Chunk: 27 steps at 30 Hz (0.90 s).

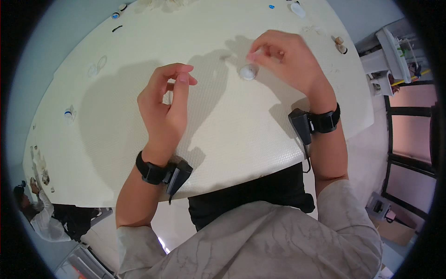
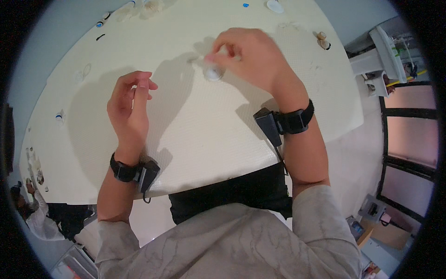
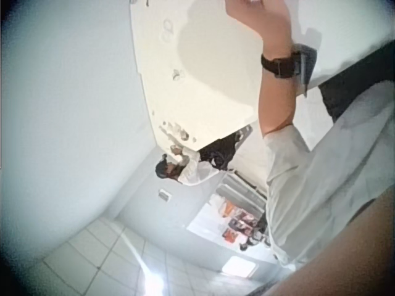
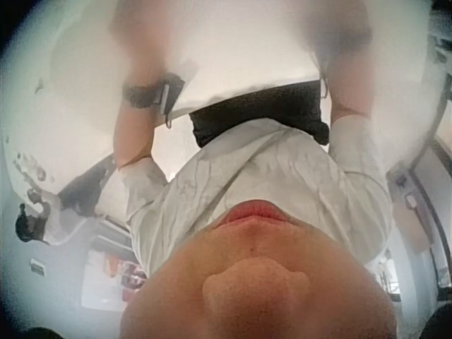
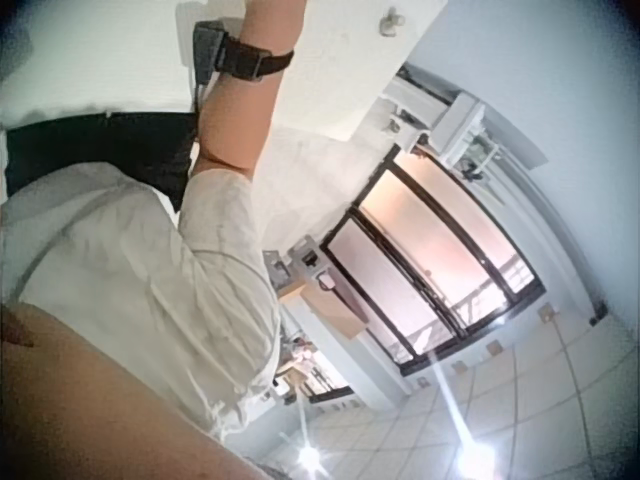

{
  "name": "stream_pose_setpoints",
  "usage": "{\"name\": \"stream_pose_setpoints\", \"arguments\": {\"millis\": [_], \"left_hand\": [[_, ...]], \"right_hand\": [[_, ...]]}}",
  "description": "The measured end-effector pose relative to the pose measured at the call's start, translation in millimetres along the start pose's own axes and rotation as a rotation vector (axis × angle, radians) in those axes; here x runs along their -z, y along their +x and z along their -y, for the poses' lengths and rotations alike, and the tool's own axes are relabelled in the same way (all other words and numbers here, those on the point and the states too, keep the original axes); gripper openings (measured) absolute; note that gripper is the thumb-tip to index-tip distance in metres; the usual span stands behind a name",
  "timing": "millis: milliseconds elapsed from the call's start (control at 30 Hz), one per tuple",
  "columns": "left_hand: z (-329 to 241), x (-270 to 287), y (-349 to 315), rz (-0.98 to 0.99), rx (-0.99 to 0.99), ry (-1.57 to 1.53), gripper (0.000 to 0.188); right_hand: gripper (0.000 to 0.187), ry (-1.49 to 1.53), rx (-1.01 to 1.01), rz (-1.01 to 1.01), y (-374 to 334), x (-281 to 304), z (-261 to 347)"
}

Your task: The recorder is assembling small plastic and metal components at a white table.

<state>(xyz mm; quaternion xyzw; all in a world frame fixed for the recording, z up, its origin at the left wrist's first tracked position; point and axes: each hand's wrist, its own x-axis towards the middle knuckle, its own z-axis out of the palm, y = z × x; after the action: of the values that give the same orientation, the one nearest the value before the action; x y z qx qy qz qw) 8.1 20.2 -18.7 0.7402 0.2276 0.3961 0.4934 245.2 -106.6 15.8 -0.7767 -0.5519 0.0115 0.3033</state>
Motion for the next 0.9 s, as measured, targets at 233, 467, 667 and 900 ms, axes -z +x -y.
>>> {"name": "stream_pose_setpoints", "arguments": {"millis": [233, 467, 667, 900], "left_hand": [[-1.2, 0.3, 0.9, 0.052, 0.037, -0.044, 0.015], [1.4, -8.9, 2.8, 0.233, 0.111, -0.033, 0.031], [6.9, 0.0, 10.8, 0.192, -0.081, 0.309, 0.027], [18.7, 2.5, 13.8, 0.245, -0.257, 0.546, 0.026]], "right_hand": [[0.018, 0.392, 0.095, 0.297, -2.0, -6.9, 11.1], [0.027, 1.151, -0.128, 0.475, -3.5, -42.9, 20.6], [0.03, 0.838, 0.038, 0.353, -5.7, -47.1, 21.7], [0.032, 0.782, 0.068, 0.41, -6.6, -51.2, 15.8]]}}
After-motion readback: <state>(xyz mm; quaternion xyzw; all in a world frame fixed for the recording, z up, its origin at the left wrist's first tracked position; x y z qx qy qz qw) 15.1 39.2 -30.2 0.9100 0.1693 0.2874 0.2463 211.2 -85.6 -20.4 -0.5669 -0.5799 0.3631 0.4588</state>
